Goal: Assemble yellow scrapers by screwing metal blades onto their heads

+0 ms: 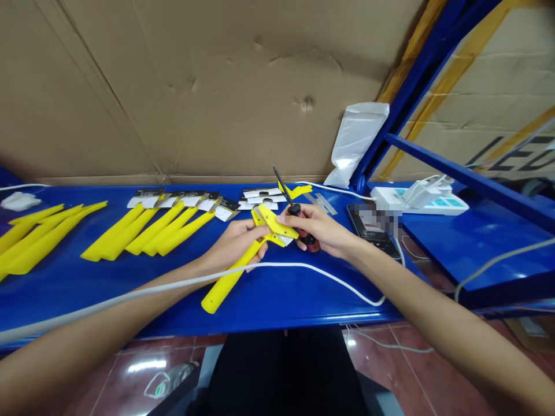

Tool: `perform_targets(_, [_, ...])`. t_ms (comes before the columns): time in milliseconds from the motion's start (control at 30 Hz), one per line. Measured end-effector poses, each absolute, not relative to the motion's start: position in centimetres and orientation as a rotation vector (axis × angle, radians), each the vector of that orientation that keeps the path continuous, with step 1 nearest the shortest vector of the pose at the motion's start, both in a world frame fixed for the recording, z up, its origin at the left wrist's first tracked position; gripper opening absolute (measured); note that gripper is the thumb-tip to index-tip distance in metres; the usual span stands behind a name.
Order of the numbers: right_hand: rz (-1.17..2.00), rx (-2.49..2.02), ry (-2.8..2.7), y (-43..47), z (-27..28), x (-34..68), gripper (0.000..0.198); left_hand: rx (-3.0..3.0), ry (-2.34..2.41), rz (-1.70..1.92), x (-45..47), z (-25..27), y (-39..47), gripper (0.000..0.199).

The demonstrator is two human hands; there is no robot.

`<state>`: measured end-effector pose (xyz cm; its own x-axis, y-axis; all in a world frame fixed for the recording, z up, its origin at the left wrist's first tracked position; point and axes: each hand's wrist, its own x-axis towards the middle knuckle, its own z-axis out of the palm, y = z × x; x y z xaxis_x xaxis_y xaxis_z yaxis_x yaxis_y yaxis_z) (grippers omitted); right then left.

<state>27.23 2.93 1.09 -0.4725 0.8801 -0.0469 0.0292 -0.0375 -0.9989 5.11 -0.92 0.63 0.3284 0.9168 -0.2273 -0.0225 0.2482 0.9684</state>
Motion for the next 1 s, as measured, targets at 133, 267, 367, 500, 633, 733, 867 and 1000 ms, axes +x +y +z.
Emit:
perform_targets(133, [1.526, -0.978, -1.595, 2.5, 1.08, 26.98, 0.038, 1.138, 1.014, 0.819, 5.11, 0.4, -0.84, 0.024])
perform_targets(267, [1.461, -1.001, -1.658, 2.47, 0.94, 26.91, 0.037, 1.139, 0.959, 0.813, 5.07, 0.23, -0.9, 0.022])
perform_targets(367, [1.431, -1.014, -1.644, 2.76, 0.87, 26.98, 0.039, 1.158, 0.901, 0.812, 4.99, 0.3, -1.01, 0.022])
perform_targets(500, [1.386, -1.077, -1.654, 3.06, 0.84, 27.16, 0.043, 1.208, 0.867, 0.778, 4.95, 0.55, -1.12, 0.024])
perform_targets(633, [1.381, -1.102, -1.667, 2.99, 0.75, 27.14, 0.045, 1.229, 0.913, 0.761, 5.0, 0.53, -1.07, 0.032])
perform_targets(733, [1.385, -1.108, -1.66, 2.98, 0.62, 27.06, 0.045, 1.246, 0.941, 0.752, 4.97, 0.3, -0.96, 0.037])
perform_targets(867, [1.398, -1.05, -1.615, 3.12, 0.51, 27.05, 0.043, 1.255, 0.958, 0.742, 4.91, 0.2, -0.88, 0.035])
perform_targets(1000, [1.418, -1.032, -1.597, 3.11, 0.55, 27.08, 0.041, 1.276, 0.967, 0.713, 4.98, 0.36, -0.88, 0.036])
